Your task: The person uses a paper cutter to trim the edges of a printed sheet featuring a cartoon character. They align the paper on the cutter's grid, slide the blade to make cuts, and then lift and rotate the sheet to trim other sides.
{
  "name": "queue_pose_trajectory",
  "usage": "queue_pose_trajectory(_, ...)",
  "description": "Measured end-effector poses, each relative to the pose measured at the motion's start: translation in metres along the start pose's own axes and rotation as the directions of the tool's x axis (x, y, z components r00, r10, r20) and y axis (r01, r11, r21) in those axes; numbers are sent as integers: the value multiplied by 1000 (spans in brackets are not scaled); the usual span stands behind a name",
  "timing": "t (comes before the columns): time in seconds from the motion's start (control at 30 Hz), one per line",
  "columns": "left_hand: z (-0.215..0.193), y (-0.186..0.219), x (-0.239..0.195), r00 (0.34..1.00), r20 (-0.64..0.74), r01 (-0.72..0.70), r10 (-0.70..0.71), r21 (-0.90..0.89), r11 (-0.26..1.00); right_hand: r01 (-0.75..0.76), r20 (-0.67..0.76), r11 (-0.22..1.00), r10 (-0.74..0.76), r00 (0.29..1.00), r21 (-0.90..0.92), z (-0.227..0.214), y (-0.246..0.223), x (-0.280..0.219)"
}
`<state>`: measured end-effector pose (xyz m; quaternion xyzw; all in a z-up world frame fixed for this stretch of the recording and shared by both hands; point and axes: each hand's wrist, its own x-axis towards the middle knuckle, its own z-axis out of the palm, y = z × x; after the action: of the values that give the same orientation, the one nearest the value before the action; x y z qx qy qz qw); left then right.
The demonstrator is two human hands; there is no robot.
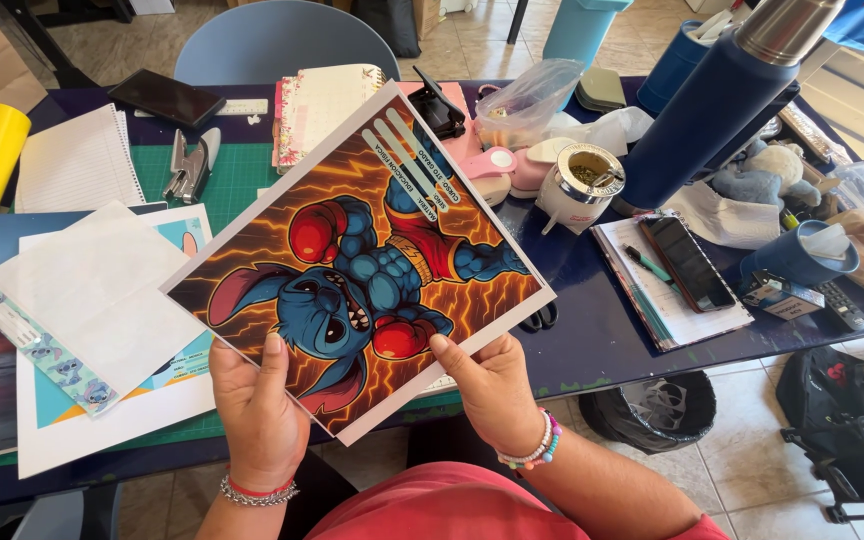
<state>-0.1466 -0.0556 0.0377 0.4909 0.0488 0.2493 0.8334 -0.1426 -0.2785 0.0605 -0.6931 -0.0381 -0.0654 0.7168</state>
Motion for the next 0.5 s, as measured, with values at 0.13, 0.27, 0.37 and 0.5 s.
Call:
queue_pose_trajectory(0.13,-1,0,0,1000,10,-19,18,52,998,4,1,1000,-4,1000,21,0,-1,1)
queue_pose_trajectory(0.27,-1,1,0,1000,11,-22,22,63,998,13,-1,1000,-13,1000,26,1,0,0)
queue_pose_trajectory(0.37,-3,-3,0,1000,7,-28,28,39,999,9,-2,1000,-9,1000,27,1,-1,0)
queue_pose_trajectory(0.5,-5,-4,0,1000,1,-20,20,45,999,10,3,1000,-10,1000,7,1,-2,0)
